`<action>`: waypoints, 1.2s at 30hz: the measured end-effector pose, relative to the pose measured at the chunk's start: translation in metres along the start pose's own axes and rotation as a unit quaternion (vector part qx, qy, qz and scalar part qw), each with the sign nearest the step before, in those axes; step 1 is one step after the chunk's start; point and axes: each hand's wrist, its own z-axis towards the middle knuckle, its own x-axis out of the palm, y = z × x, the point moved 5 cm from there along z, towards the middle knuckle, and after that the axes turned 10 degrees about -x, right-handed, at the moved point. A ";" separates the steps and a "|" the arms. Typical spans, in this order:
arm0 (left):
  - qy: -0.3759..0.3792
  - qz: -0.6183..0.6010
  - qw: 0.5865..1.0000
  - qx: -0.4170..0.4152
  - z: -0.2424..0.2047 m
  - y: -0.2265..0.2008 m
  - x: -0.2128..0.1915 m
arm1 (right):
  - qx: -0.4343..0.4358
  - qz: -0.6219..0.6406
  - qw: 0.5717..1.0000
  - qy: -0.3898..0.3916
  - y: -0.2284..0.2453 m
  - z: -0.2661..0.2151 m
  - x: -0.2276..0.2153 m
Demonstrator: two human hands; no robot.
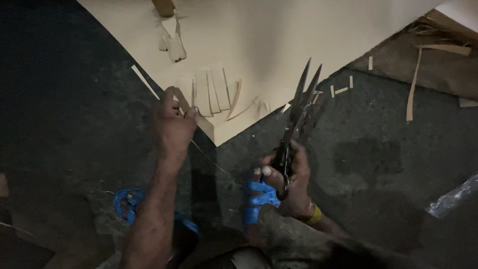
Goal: The person sits on the floor and uses scissors to cut a large sheet of cardboard into long strips, then trims the strips into smaller rectangular pieces. The cut pieces are placed on the floor beside the main sheet.
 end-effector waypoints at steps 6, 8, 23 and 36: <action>0.025 -0.053 0.991 -0.117 0.018 0.039 0.009 | 0.033 0.048 0.998 0.000 -0.006 -0.011 -0.004; 0.019 -0.067 0.995 -0.078 0.023 0.045 0.007 | 0.031 0.059 0.998 0.006 -0.007 -0.013 -0.004; 0.123 -0.345 0.931 0.004 -0.023 -0.014 -0.001 | -0.031 -0.003 0.999 -0.009 0.024 0.016 -0.009; 0.474 -0.347 0.803 -0.099 -0.125 -0.091 0.102 | -0.222 -0.214 0.951 -0.015 0.063 0.057 -0.036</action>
